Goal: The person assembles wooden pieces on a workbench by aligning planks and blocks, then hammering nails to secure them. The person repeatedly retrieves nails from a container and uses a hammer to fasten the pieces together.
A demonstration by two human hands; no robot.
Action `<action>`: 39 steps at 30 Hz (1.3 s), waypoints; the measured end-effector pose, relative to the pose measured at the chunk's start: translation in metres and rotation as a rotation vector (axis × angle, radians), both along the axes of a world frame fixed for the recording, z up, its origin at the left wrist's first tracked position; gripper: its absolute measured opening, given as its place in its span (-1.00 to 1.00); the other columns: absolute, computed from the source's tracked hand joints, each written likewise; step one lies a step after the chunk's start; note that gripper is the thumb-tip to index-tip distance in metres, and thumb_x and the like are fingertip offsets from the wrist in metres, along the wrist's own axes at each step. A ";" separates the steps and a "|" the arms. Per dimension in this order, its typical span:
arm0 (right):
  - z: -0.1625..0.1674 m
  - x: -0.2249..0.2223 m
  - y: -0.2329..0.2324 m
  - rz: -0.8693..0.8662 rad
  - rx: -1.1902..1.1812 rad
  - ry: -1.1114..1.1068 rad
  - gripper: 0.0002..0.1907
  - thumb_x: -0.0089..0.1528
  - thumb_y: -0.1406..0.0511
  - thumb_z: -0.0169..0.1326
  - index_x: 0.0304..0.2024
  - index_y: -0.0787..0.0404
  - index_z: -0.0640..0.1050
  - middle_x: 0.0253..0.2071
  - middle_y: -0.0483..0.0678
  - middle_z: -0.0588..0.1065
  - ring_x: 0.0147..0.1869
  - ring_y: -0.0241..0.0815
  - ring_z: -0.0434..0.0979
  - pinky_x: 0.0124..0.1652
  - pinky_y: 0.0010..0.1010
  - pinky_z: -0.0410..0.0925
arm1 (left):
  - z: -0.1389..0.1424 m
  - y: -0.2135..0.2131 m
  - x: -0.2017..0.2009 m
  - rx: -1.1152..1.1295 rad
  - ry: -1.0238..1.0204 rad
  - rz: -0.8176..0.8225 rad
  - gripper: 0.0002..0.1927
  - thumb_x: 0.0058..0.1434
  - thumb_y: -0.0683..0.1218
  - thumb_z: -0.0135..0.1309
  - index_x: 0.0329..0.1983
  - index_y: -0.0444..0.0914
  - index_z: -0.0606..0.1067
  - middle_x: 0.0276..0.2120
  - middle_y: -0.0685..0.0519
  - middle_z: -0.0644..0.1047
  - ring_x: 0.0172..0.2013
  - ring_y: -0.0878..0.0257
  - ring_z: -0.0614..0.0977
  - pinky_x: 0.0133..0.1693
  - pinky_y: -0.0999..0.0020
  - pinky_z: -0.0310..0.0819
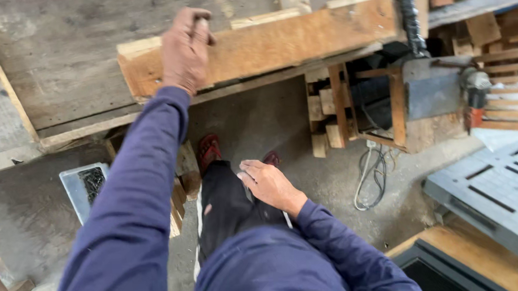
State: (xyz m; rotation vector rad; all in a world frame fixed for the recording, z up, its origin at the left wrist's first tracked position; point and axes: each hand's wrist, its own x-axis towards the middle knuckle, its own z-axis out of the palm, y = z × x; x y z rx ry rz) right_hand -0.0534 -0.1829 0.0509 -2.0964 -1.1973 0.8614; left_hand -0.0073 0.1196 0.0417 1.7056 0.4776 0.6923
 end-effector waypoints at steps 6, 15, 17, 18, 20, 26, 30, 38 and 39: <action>-0.018 0.036 -0.052 -0.280 -0.235 0.108 -0.66 0.30 0.13 0.06 -0.13 0.26 0.64 -0.15 0.23 0.58 -0.02 0.23 0.60 -0.09 -0.12 0.47 | 0.011 -0.036 -0.029 -0.355 0.080 0.085 -0.78 0.54 -0.02 0.04 -0.19 -0.25 0.52 -0.47 0.19 0.42 -0.46 0.44 0.41 -0.41 0.50 0.33; -0.011 0.109 -0.066 -0.211 -0.325 0.063 -0.60 0.32 0.09 0.04 -0.20 0.29 0.67 -0.24 0.20 0.61 -0.11 0.22 0.61 -0.10 -0.13 0.44 | -0.031 -0.191 -0.097 -1.723 -0.060 0.196 -0.73 0.34 -0.15 -0.09 0.04 -0.30 0.51 -0.39 0.08 0.48 -0.57 0.38 0.33 -0.62 0.53 0.09; 0.001 0.122 -0.070 -0.269 -0.386 0.252 -0.58 0.32 0.09 0.02 -0.22 0.32 0.66 -0.33 0.11 0.66 -0.21 0.01 0.73 -0.16 -0.28 0.49 | -0.032 -0.218 -0.095 -1.795 -0.150 0.197 -0.73 0.35 -0.19 -0.10 0.05 -0.32 0.50 -0.36 0.05 0.50 -0.55 0.36 0.35 -0.62 0.54 0.12; 0.008 0.128 -0.073 -0.275 -0.347 0.303 -0.57 0.33 0.09 0.03 -0.22 0.37 0.65 -0.35 0.09 0.65 -0.24 -0.06 0.71 -0.19 -0.32 0.49 | -0.030 -0.228 -0.090 -1.811 -0.179 0.192 -0.76 0.38 -0.19 -0.08 0.05 -0.32 0.50 -0.36 0.05 0.50 -0.54 0.37 0.35 -0.62 0.55 0.12; 0.020 0.139 -0.080 -0.291 -0.269 0.401 -0.54 0.36 0.11 0.04 -0.23 0.45 0.62 -0.39 0.04 0.64 -0.31 -0.20 0.68 -0.25 -0.38 0.49 | -0.024 -0.245 -0.078 -1.800 -0.229 0.156 -0.79 0.42 -0.18 -0.06 0.04 -0.34 0.49 -0.33 0.03 0.52 -0.53 0.38 0.36 -0.60 0.55 0.14; 0.034 0.141 -0.097 -0.315 -0.092 0.616 -0.63 0.31 0.17 0.04 -0.01 0.31 0.62 -0.32 -0.08 0.64 -0.33 -0.33 0.59 -0.31 -0.47 0.45 | -0.004 -0.283 -0.059 -1.692 -0.259 0.083 -0.81 0.44 -0.09 0.03 0.01 -0.29 0.49 -0.32 0.03 0.54 -0.48 0.38 0.41 -0.55 0.55 0.21; 0.028 0.131 -0.098 -0.225 -0.067 0.601 -0.64 0.36 0.19 0.07 0.01 0.34 0.65 -0.26 -0.07 0.64 -0.27 -0.38 0.48 -0.30 -0.51 0.38 | 0.001 -0.295 -0.063 -1.566 -0.160 0.154 -0.81 0.37 -0.05 0.11 -0.04 -0.22 0.53 -0.36 0.08 0.56 -0.51 0.41 0.42 -0.60 0.58 0.19; 0.032 0.136 -0.091 -0.183 0.005 0.716 -0.63 0.36 0.19 0.09 0.05 0.34 0.63 -0.21 -0.10 0.65 -0.25 -0.42 0.54 -0.27 -0.58 0.44 | 0.008 -0.291 -0.061 -1.489 -0.107 0.172 -0.82 0.32 0.01 0.18 -0.33 -0.14 0.50 -0.42 0.13 0.55 -0.47 0.39 0.48 -0.53 0.53 0.27; 0.033 0.137 -0.090 -0.192 -0.006 0.727 -0.63 0.36 0.19 0.09 0.05 0.34 0.63 -0.21 -0.09 0.65 -0.27 -0.41 0.54 -0.29 -0.57 0.43 | 0.009 -0.291 -0.059 -1.492 -0.077 0.183 -0.82 0.31 0.01 0.18 -0.35 -0.13 0.50 -0.43 0.14 0.55 -0.46 0.38 0.48 -0.51 0.51 0.29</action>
